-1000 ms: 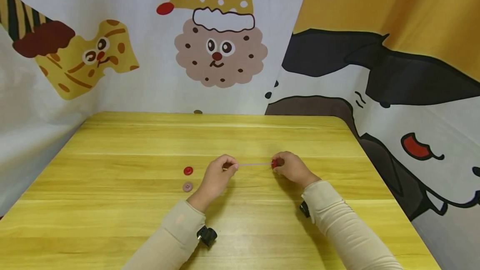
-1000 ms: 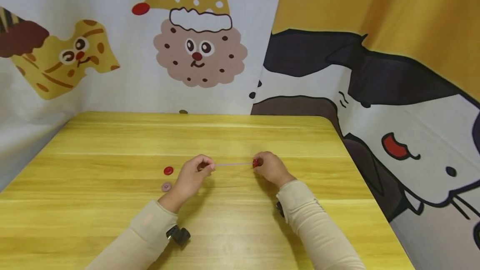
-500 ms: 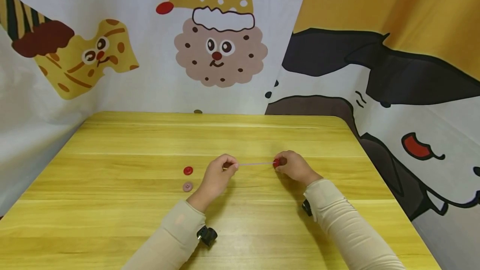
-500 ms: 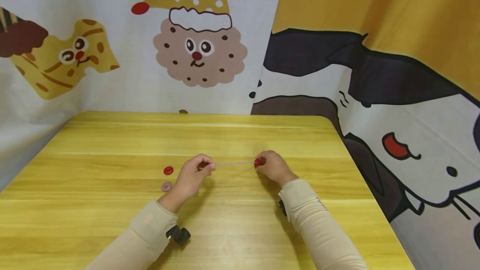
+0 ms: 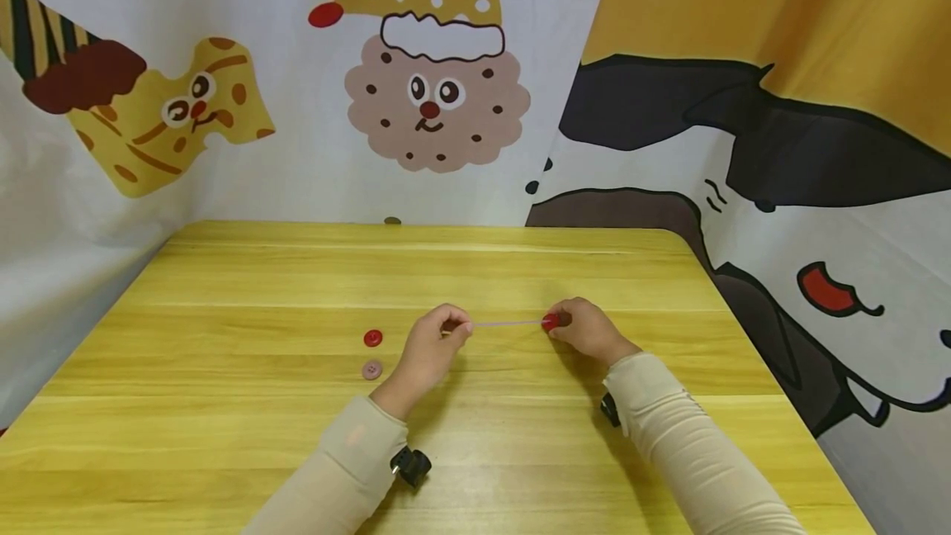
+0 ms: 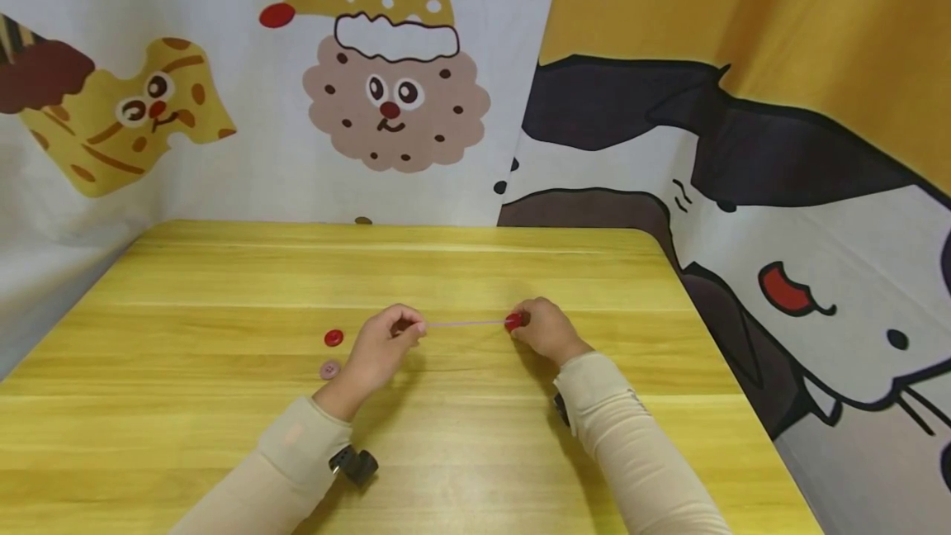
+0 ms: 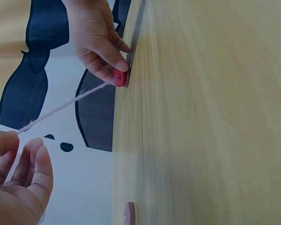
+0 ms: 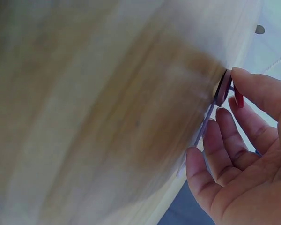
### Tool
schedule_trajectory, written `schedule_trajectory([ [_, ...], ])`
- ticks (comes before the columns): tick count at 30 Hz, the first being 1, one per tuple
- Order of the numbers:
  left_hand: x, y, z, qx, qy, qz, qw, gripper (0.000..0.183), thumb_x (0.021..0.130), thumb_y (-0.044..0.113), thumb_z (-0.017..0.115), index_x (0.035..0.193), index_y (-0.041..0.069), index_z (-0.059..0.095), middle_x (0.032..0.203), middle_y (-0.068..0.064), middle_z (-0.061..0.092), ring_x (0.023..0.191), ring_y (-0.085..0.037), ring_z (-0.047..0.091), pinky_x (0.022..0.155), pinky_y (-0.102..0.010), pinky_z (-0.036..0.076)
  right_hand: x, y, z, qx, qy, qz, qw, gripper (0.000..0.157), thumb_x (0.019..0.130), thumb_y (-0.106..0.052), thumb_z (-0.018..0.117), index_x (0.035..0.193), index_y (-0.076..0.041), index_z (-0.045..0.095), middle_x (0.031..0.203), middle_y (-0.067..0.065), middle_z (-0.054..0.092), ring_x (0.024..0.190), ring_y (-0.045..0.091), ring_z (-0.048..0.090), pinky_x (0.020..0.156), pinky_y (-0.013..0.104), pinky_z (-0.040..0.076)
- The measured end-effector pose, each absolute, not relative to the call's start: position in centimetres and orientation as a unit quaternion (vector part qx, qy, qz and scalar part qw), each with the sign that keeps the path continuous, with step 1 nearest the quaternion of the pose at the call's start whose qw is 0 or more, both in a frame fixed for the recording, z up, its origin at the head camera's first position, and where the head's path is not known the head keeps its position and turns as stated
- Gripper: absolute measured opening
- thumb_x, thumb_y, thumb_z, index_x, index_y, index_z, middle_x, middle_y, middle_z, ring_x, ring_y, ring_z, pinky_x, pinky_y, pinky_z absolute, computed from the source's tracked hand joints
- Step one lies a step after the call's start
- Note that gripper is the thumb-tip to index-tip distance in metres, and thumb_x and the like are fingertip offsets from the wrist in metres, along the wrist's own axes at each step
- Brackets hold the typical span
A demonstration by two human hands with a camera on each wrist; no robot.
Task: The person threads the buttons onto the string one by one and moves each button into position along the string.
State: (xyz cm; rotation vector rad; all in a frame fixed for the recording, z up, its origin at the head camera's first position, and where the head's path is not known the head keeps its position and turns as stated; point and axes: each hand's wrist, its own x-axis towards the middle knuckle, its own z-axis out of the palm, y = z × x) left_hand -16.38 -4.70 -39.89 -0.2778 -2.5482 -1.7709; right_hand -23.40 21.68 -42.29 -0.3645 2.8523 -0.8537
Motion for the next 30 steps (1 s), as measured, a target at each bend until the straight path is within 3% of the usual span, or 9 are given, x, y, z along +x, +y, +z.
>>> schedule_trajectory([
  [10,-16.58,-4.62,-40.21,-0.094,-0.816,-0.570,0.013,0.008,0.097,0.009,0.058,0.097,0.003,0.064,0.093,-0.005,0.063,0.092,-0.020,0.057,0.082,-0.037,0.049,-23.33,21.72,-42.08,-0.132,0.954,-0.262,0.068,0.022,0.086,-0.004,0.070,0.106,0.003,0.069,0.103,0.016,0.064,0.101,0.031,0.058,0.093,0.047,0.045],
  [30,-16.48,-4.31,-40.42,-0.099,-0.815,-0.572,0.005,0.012,0.097,0.011,0.058,0.101,0.001,0.063,0.095,-0.005,0.063,0.095,-0.021,0.058,0.083,-0.039,0.049,-22.61,21.47,-41.61,-0.124,0.950,-0.281,0.062,0.032,0.085,-0.003,0.071,0.116,0.006,0.065,0.106,0.018,0.060,0.097,0.029,0.057,0.089,0.045,0.047],
])
